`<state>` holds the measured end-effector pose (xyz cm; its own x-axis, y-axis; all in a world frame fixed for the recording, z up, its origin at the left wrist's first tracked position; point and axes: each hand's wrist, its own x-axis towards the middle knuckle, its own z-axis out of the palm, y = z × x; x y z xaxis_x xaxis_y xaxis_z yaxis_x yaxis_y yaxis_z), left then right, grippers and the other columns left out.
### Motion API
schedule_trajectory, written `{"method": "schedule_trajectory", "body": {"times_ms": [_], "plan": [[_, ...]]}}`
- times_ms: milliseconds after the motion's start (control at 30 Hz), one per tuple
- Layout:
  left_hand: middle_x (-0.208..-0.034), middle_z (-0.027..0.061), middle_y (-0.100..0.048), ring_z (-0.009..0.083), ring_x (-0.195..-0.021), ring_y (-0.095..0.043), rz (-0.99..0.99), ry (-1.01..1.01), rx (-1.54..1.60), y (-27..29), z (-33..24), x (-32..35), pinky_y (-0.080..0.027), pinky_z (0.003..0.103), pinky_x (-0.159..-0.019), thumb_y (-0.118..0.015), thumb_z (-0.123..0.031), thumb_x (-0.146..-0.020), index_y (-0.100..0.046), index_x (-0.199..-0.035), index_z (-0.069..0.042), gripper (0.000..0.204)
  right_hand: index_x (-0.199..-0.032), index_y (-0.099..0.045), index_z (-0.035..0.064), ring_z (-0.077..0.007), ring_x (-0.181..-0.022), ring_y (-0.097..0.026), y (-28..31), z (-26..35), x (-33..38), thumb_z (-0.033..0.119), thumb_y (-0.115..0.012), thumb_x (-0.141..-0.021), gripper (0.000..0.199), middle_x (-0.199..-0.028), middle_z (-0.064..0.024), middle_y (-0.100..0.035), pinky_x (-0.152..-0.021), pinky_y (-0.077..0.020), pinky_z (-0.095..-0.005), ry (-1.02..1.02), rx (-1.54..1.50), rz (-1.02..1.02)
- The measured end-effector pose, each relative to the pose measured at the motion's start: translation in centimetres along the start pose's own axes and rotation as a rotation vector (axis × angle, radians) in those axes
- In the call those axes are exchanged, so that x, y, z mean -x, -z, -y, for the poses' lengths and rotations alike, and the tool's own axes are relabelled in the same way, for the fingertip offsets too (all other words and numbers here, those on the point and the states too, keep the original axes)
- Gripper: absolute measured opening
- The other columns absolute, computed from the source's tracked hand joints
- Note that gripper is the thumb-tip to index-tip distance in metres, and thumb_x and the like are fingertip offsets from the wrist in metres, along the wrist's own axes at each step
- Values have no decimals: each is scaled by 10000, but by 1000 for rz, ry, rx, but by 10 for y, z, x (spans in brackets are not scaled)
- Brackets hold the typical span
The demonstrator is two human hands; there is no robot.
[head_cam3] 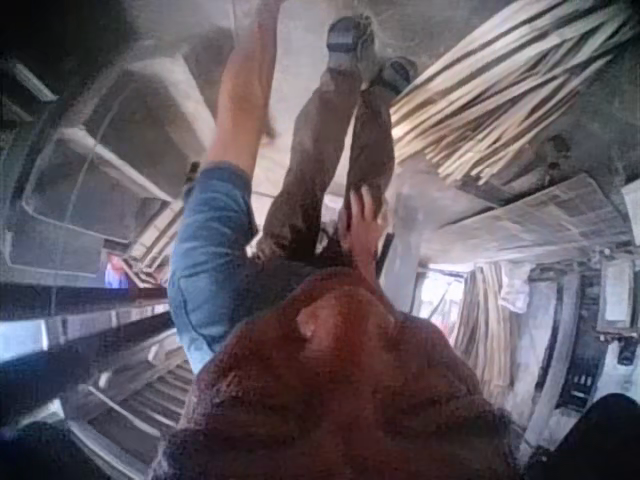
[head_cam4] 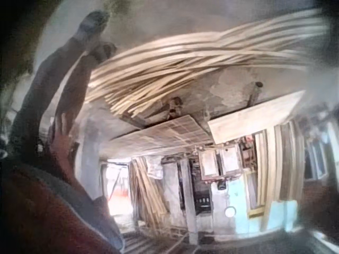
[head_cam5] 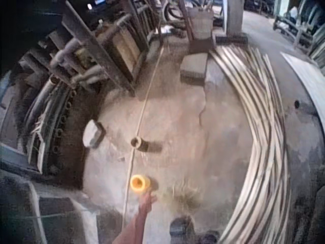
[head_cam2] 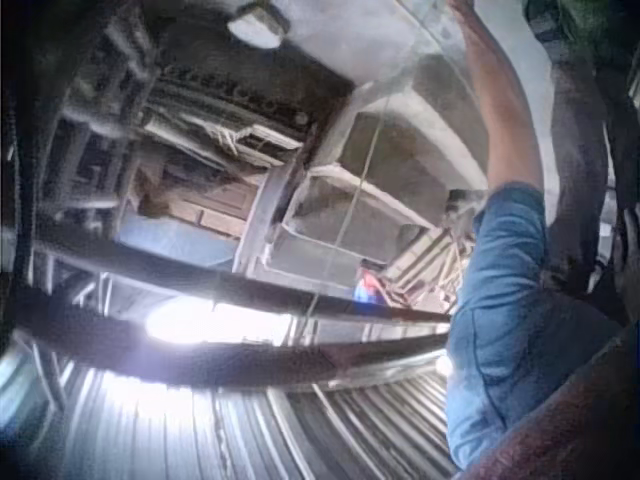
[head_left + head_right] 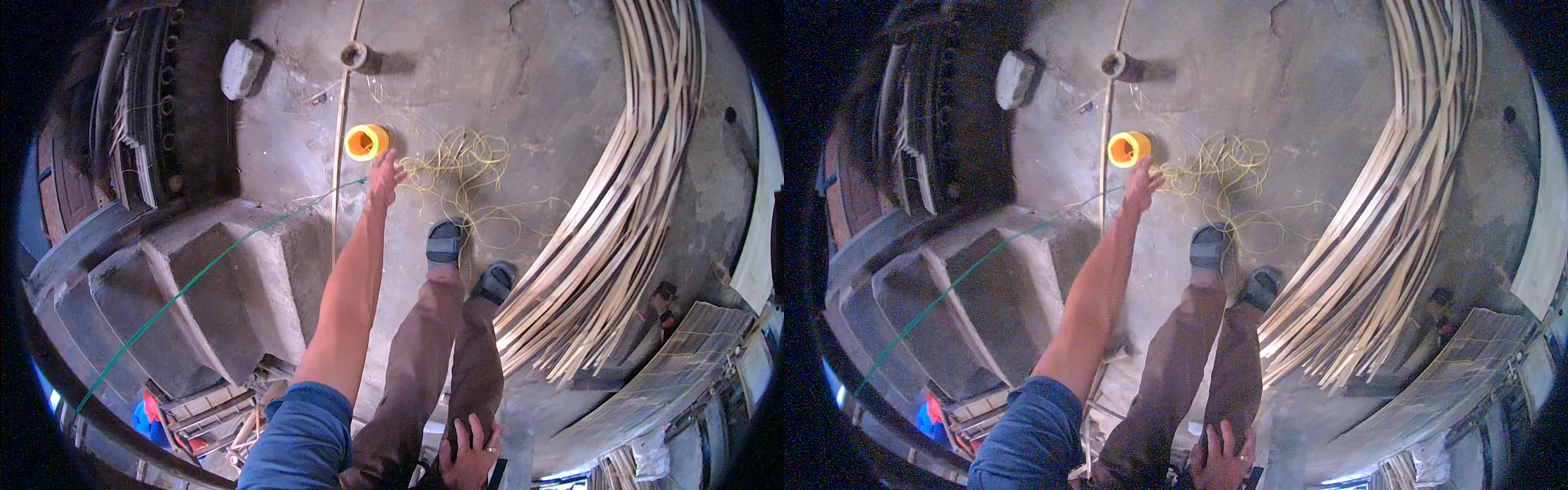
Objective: The person aligns a large bamboo mat on a workbench, then uses a hand saw to cut the mat in half along a marked line. After cutting, the person lifts and moves the separated bamboo pieces within the workshop.
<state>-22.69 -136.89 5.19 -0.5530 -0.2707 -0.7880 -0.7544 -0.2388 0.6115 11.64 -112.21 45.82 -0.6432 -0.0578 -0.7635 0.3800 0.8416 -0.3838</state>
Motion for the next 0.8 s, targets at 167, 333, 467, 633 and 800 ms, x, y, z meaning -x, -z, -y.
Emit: {"method": "schedule_trajectory", "body": {"times_ms": [167,333,467,633,800], "plan": [[-1291,83,-549,273,-1037,-581,-25,-74,176,6,13,-10,-494,392,-886,-617,-348,-931,-497,-1350,-34,538,-1331,-559,157,-396,-1038,-621,20,17,-14,246,-577,-900,440,-1318,-154,-576,-909,-495,-475,45,135,-106],[-1150,99,-660,190,-1112,-575,-299,2,165,51,22,109,-400,357,-970,-594,-368,-917,-675,-1128,-31,405,-1185,-631,83,-491,-1264,-411,-6,9,7,296,-610,-879,373,-1361,-158,-511,-1017,-332,-635,-33,-63,9],[-994,97,-692,169,-909,-644,-239,-193,-133,84,12,241,-472,290,-825,-571,-241,-943,-672,-1017,2,274,-1146,-632,76,-462,-1268,-425,-28,-4,12,211,-623,-861,315,-1382,-198,-478,-1019,-371,-577,-17,-192,-64],[-876,76,-660,196,-817,-647,-104,127,458,64,-59,403,-524,331,-805,-561,-146,-954,-642,-938,8,175,-1249,-559,13,-416,-1267,-462,61,100,-54,136,-675,-816,465,-1371,-223,-498,-1068,-390,-474,321,-277,-350],[-854,36,-623,141,-740,-595,54,-49,363,53,-154,505,-505,307,-705,-569,-132,-953,-644,-923,-14,142,-1177,-635,30,-356,-937,-670,115,157,-36,243,-672,-887,363,-1013,-187,-694,-852,-519,-443,257,-741,74]]}}
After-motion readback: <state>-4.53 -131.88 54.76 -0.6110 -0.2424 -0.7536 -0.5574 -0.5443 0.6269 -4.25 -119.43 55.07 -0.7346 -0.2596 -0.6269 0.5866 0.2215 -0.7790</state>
